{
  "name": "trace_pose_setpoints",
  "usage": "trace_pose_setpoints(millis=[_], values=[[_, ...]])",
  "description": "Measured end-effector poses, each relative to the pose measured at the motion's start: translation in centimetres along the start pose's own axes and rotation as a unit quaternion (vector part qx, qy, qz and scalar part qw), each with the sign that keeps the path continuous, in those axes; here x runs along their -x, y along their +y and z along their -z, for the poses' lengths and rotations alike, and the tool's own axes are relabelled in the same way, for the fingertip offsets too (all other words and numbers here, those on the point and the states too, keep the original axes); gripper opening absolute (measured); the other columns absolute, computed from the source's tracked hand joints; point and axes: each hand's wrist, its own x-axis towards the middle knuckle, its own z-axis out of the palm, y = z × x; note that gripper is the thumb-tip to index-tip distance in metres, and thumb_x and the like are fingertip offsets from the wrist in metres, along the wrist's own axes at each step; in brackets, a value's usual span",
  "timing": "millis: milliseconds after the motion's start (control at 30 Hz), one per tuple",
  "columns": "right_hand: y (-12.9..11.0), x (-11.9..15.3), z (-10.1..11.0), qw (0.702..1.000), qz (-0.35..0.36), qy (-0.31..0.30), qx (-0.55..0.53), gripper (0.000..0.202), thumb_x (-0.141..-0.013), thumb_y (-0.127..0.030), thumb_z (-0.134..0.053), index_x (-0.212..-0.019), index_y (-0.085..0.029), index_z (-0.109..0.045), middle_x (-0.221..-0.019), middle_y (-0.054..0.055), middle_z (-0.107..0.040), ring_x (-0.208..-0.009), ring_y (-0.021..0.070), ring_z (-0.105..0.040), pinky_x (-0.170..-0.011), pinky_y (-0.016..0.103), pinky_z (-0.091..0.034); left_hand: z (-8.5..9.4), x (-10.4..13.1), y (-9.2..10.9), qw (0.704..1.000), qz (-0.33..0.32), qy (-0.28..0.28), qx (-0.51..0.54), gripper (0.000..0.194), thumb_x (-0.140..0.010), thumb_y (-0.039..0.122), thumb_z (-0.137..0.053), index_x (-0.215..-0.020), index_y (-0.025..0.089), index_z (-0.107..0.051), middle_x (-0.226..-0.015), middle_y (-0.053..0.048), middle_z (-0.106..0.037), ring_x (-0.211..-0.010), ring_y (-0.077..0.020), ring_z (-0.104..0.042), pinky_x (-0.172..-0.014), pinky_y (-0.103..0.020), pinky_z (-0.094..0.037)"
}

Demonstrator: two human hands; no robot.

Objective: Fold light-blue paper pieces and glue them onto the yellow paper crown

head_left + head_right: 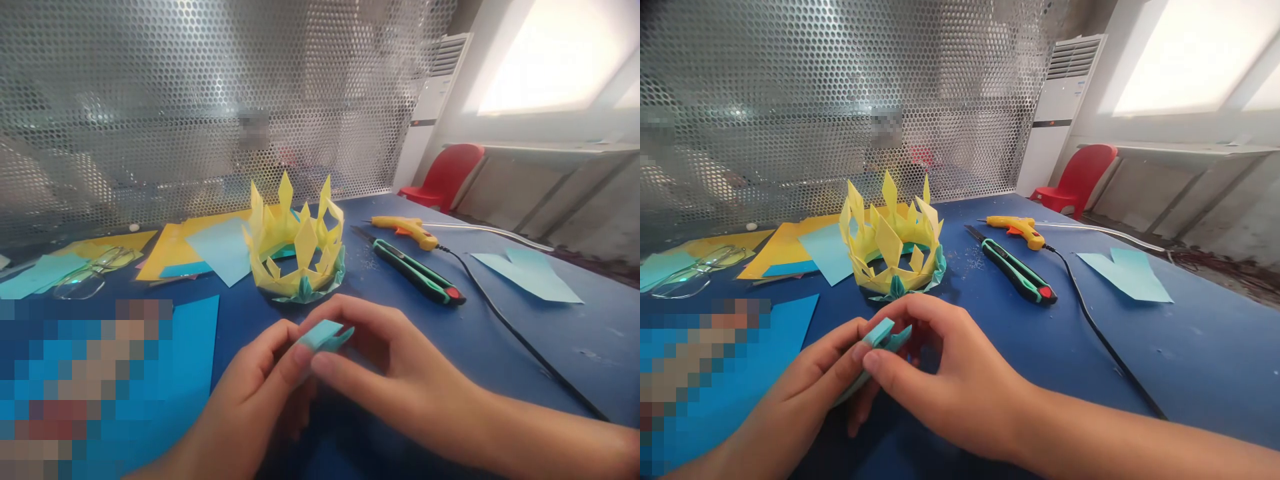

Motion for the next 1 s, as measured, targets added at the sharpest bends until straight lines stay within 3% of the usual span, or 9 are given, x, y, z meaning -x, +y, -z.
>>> trace_pose_setpoints(millis=[167,333,433,500,633,800,1000], values=[[-0.4,0.1,0.0,0.999,-0.005,0.014,0.053,0.019,-0.081,-0.035,-0.066,-0.090,-0.019,-0.066,-0.081,0.003,-0.071,-0.074,0.0186,-0.066,-0.066,0.029,-0.052,0.0,0.1,0.1,0.995,-0.003,0.004,-0.104,0.045,-0.086,0.063,-0.055,-0.077,0.019,-0.056,-0.057,0.006,-0.048,-0.047,-0.0074,-0.044,-0.044,-0.017,-0.035],[-0.2,0.0,0.0,0.992,-0.029,0.055,0.114,0.011,-0.083,-0.028,-0.061,-0.082,-0.021,-0.070,-0.079,0.000,-0.073,-0.075,0.0177,-0.065,-0.069,0.030,-0.051,-0.6,0.7,1.1,0.979,-0.036,0.033,-0.199,0.039,-0.092,0.053,-0.048,-0.072,0.020,-0.055,-0.058,0.006,-0.048,-0.049,-0.0082,-0.041,-0.048,-0.019,-0.033],[-0.2,0.1,0.2,0.991,-0.036,0.067,0.108,0.012,-0.082,-0.031,-0.063,-0.081,-0.022,-0.071,-0.080,-0.001,-0.073,-0.076,0.0176,-0.064,-0.069,0.030,-0.050,-0.7,0.9,1.5,0.972,-0.066,0.035,-0.221,0.028,-0.086,0.047,-0.059,-0.078,0.021,-0.061,-0.060,0.006,-0.052,-0.055,-0.0101,-0.045,-0.054,-0.020,-0.036],[-0.2,0.2,0.3,0.993,-0.040,0.067,0.092,0.012,-0.082,-0.032,-0.064,-0.081,-0.022,-0.071,-0.078,0.000,-0.072,-0.075,0.0173,-0.064,-0.069,0.029,-0.050,-0.7,0.9,1.7,0.970,-0.036,0.039,-0.235,0.024,-0.081,0.044,-0.064,-0.078,0.020,-0.062,-0.061,0.005,-0.056,-0.055,-0.0104,-0.047,-0.053,-0.020,-0.036],[-0.3,0.1,0.3,0.996,-0.046,0.061,0.050,0.012,-0.081,-0.030,-0.066,-0.080,-0.019,-0.071,-0.075,0.001,-0.072,-0.072,0.0161,-0.065,-0.068,0.027,-0.050,-0.8,0.7,1.7,0.972,0.040,0.041,-0.229,0.031,-0.083,0.046,-0.057,-0.068,0.019,-0.057,-0.059,0.003,-0.058,-0.047,-0.0082,-0.043,-0.046,-0.019,-0.034],[-0.3,0.0,0.2,0.995,-0.046,0.058,0.067,0.015,-0.082,-0.031,-0.063,-0.083,-0.019,-0.071,-0.075,0.002,-0.072,-0.072,0.0176,-0.066,-0.067,0.029,-0.051,-1.0,0.7,1.7,0.976,0.046,0.048,-0.207,0.032,-0.082,0.048,-0.059,-0.072,0.018,-0.059,-0.058,0.002,-0.059,-0.044,-0.0080,-0.045,-0.045,-0.019,-0.034],[-0.2,-0.1,0.2,0.989,-0.061,0.028,0.132,0.015,-0.079,-0.032,-0.064,-0.083,-0.020,-0.072,-0.075,0.003,-0.072,-0.072,0.0202,-0.066,-0.067,0.032,-0.052,-1.0,0.8,1.7,0.982,0.041,0.059,-0.176,0.037,-0.083,0.050,-0.061,-0.065,0.019,-0.052,-0.053,0.005,-0.054,-0.044,-0.0072,-0.045,-0.045,-0.017,-0.033]])
